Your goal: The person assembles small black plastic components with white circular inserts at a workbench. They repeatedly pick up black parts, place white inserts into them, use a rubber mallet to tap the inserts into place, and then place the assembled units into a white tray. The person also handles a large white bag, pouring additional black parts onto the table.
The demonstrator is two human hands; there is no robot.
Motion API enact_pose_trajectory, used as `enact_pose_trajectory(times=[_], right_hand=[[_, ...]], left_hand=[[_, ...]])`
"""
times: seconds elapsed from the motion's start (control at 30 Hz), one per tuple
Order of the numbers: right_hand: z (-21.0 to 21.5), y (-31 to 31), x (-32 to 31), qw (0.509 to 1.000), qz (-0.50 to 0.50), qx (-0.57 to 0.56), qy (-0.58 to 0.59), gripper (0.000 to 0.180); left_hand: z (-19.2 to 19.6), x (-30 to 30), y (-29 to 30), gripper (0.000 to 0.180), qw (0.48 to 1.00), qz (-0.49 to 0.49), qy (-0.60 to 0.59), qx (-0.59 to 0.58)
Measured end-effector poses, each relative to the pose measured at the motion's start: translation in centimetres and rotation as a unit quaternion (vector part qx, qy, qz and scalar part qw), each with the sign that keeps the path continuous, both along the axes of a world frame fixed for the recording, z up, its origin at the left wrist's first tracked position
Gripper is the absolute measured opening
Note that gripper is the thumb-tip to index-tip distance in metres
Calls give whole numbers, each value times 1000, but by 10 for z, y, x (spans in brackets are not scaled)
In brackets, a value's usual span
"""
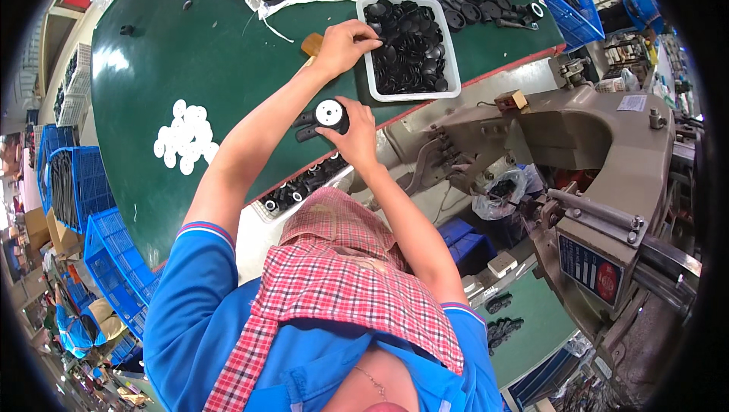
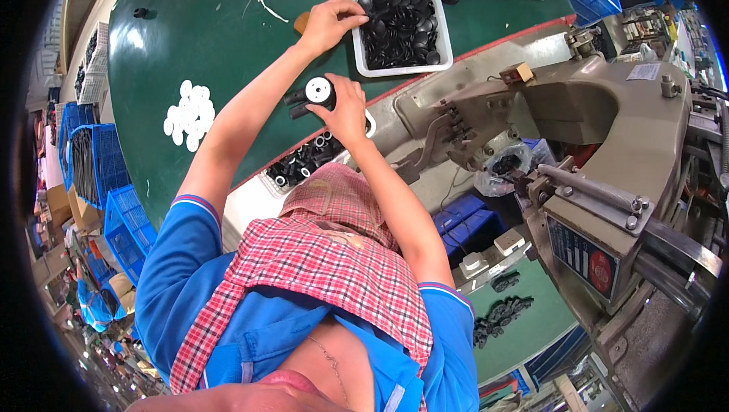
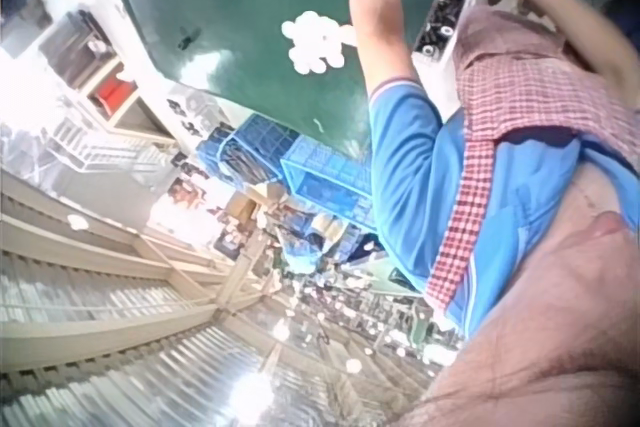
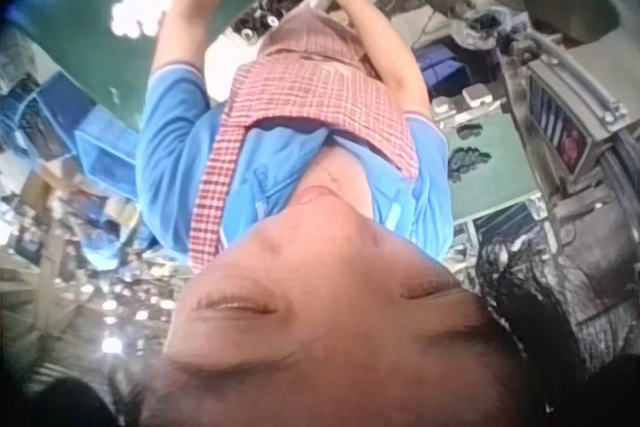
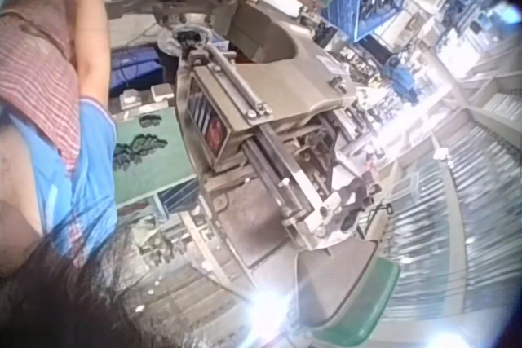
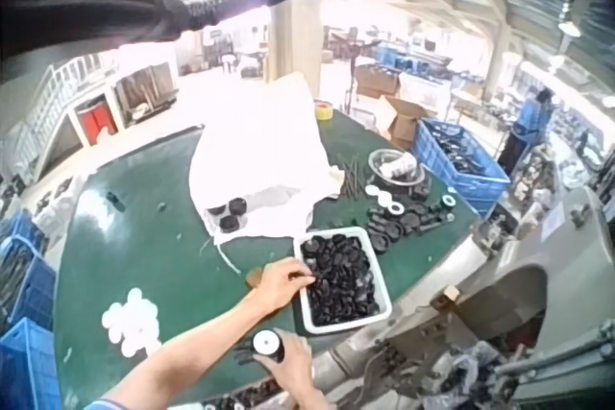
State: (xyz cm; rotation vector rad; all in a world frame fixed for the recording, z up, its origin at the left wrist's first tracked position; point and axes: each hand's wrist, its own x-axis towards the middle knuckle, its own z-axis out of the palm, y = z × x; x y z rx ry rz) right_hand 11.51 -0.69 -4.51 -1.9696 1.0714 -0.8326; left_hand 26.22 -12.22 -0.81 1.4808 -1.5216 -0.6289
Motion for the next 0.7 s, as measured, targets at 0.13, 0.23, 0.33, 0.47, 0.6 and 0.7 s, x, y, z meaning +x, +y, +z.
enact_pose_trajectory(times=[0.13, 0.23, 0.33, 0.47, 0.6, 0.7], right_hand=[[-5, -3, -4, 1000, 21, 2, -21, 67], [-9, -5, -7, 1000, 9, -16, -25, 65], [-4, -3, -2, 1000, 7, 0, -17, 63], [-7, 0, 3, 1000, -25, -13, -1, 66], [-9, 0, 1, 999, -17, -29, -5, 66], [-9, -1, 0, 1000, -14, -24, -6, 66]], left_hand=[[14, 14, 30, 16, 970, 45, 167, 170], [26, 24, 92, 21, 982, 14, 135, 134], [-5, 32, 149, 22, 985, 65, 64, 146], [-16, 9, 167, 21, 969, 144, 52, 195], [-20, 3, 165, 23, 968, 171, 51, 179], [-20, -2, 162, 23, 965, 189, 48, 177]])
